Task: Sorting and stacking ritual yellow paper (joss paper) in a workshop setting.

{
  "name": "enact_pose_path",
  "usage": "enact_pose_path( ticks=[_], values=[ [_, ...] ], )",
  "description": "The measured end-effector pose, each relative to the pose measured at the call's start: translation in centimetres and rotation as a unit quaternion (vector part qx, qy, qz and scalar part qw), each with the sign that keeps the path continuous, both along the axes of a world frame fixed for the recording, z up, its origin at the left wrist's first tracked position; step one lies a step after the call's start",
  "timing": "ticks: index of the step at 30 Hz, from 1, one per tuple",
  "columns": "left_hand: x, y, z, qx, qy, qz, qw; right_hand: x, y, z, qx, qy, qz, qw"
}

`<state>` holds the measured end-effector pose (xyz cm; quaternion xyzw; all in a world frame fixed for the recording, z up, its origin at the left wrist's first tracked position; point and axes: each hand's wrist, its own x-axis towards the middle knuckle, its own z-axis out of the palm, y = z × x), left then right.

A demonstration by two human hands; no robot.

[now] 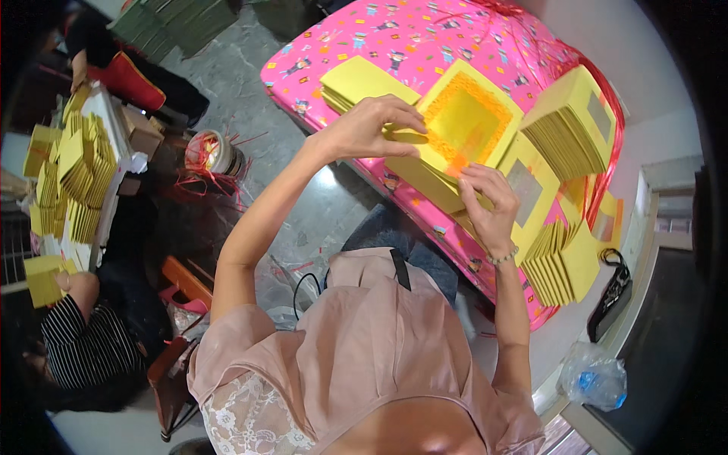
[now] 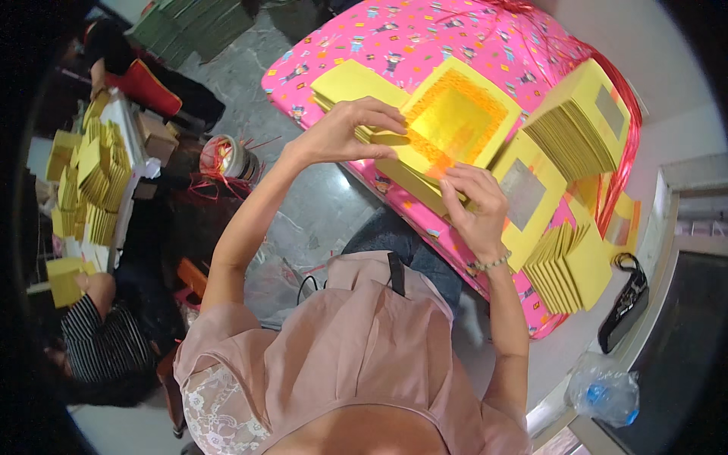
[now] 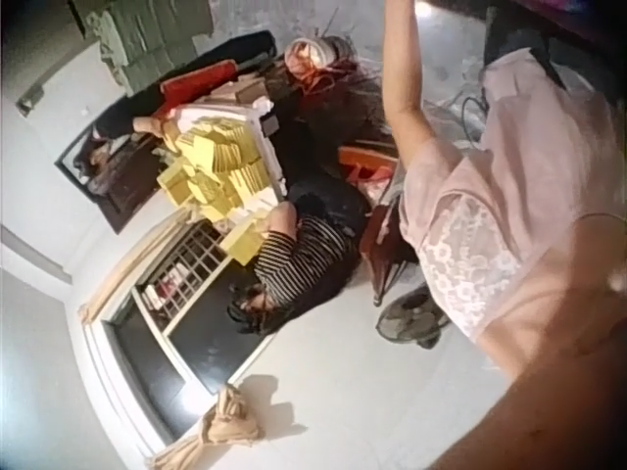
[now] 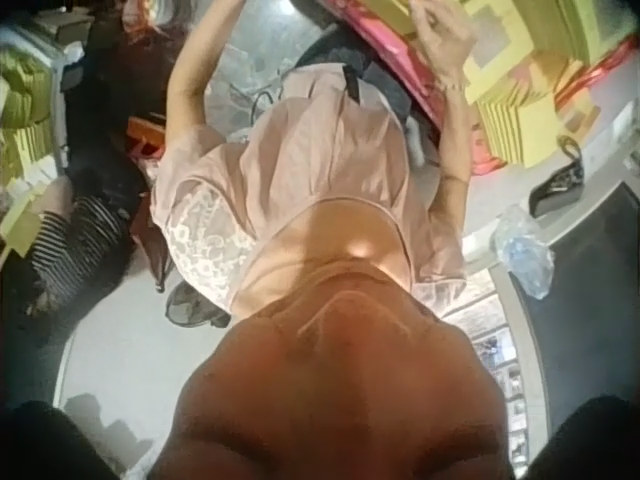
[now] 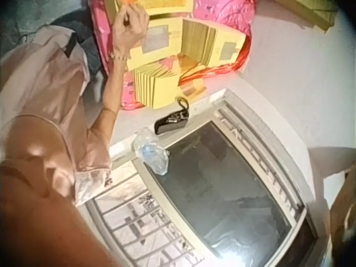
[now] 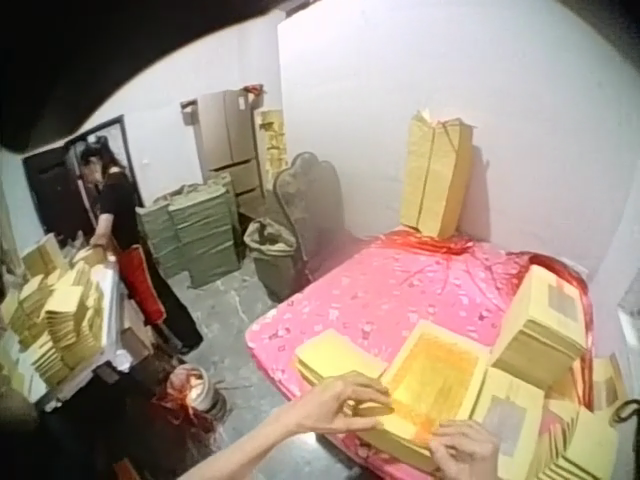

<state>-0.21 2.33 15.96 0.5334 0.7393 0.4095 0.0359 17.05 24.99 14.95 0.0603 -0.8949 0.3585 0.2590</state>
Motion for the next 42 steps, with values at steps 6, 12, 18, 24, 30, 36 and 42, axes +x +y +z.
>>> enact_pose_path(
  ticks=[6,12,18,24,30,36,42],
  values=[
    [0.0,-0.1,0.0,-0.041,-0.017,-0.014,0.999,-0.6,-0.2,-0.1,-0.088,-0.014,-0.003,0.996],
    [0.3,0.0,-0.1,-0.056,-0.051,-0.005,0.997,-0.4,-0.1,-0.3,-0.129,-0.028,-0.016,0.991],
    [0.5,0.1,-0.3,-0.037,-0.077,0.014,0.996,-0.4,-0.1,-0.4,-0.138,-0.025,-0.016,0.990],
    [0.5,0.2,-0.3,-0.040,-0.074,0.024,0.996,-0.3,-0.2,-0.6,-0.167,-0.034,-0.023,0.985],
    [0.6,0.3,-0.2,-0.041,-0.081,0.032,0.995,-0.4,-0.3,-0.7,-0.174,-0.037,-0.023,0.984],
    [0.4,0.5,-0.1,-0.035,-0.048,0.028,0.998,-0.5,-0.1,-0.5,-0.161,-0.027,-0.019,0.986],
    [0.2,1.4,0.1,-0.007,0.062,0.055,0.997,-0.4,-0.2,0.3,-0.003,0.046,-0.002,0.999]
  ],
)
